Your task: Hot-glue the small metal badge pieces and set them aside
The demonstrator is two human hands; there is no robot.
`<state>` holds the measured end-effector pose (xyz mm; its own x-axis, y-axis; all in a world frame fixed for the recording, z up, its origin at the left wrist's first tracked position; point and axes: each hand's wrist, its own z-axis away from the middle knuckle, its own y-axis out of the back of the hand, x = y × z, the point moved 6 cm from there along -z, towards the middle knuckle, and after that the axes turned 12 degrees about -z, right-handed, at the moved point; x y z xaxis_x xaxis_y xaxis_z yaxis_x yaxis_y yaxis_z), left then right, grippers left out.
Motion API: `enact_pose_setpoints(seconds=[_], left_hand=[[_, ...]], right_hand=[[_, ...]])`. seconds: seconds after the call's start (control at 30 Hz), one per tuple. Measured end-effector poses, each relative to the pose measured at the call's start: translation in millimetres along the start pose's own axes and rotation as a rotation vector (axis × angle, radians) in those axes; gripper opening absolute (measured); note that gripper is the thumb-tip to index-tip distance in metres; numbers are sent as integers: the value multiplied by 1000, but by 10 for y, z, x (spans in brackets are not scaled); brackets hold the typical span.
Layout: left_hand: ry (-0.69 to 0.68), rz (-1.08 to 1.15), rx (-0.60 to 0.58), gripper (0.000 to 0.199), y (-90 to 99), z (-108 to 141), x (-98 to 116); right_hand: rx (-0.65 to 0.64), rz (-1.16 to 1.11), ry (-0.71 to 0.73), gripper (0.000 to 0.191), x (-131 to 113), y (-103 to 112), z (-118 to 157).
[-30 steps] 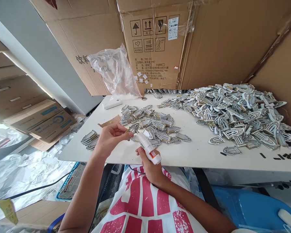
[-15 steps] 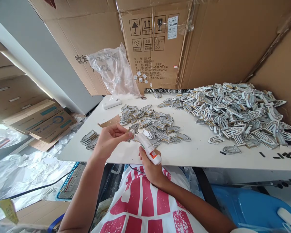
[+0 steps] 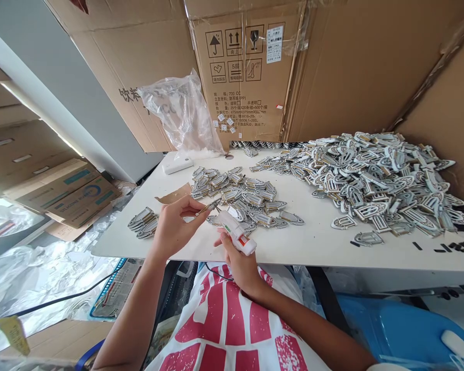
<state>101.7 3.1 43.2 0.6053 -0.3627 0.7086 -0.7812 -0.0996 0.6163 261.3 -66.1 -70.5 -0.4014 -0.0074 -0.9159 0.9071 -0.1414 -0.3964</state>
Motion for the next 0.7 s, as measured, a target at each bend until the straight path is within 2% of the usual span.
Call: enact_pose_setpoints(seconds=[0.13, 0.27, 0.5, 0.63, 0.7], left_hand=[[-96, -119, -29, 7, 29, -9, -2], [-72, -111, -24, 8, 13, -38, -81], [91, 124, -18, 23, -31, -136, -271], [136, 307, -25, 43, 10, -182, -336], [123, 363, -79, 38, 11, -191, -322]], right_hand=[[-12, -26, -34, 65, 40, -2, -9], [-23, -67, -61, 63, 36, -29, -25], [-35, -105, -68, 66, 47, -30, -22], [-53, -132, -16, 62, 25, -26, -2], [-55, -133, 3, 60, 13, -27, 8]])
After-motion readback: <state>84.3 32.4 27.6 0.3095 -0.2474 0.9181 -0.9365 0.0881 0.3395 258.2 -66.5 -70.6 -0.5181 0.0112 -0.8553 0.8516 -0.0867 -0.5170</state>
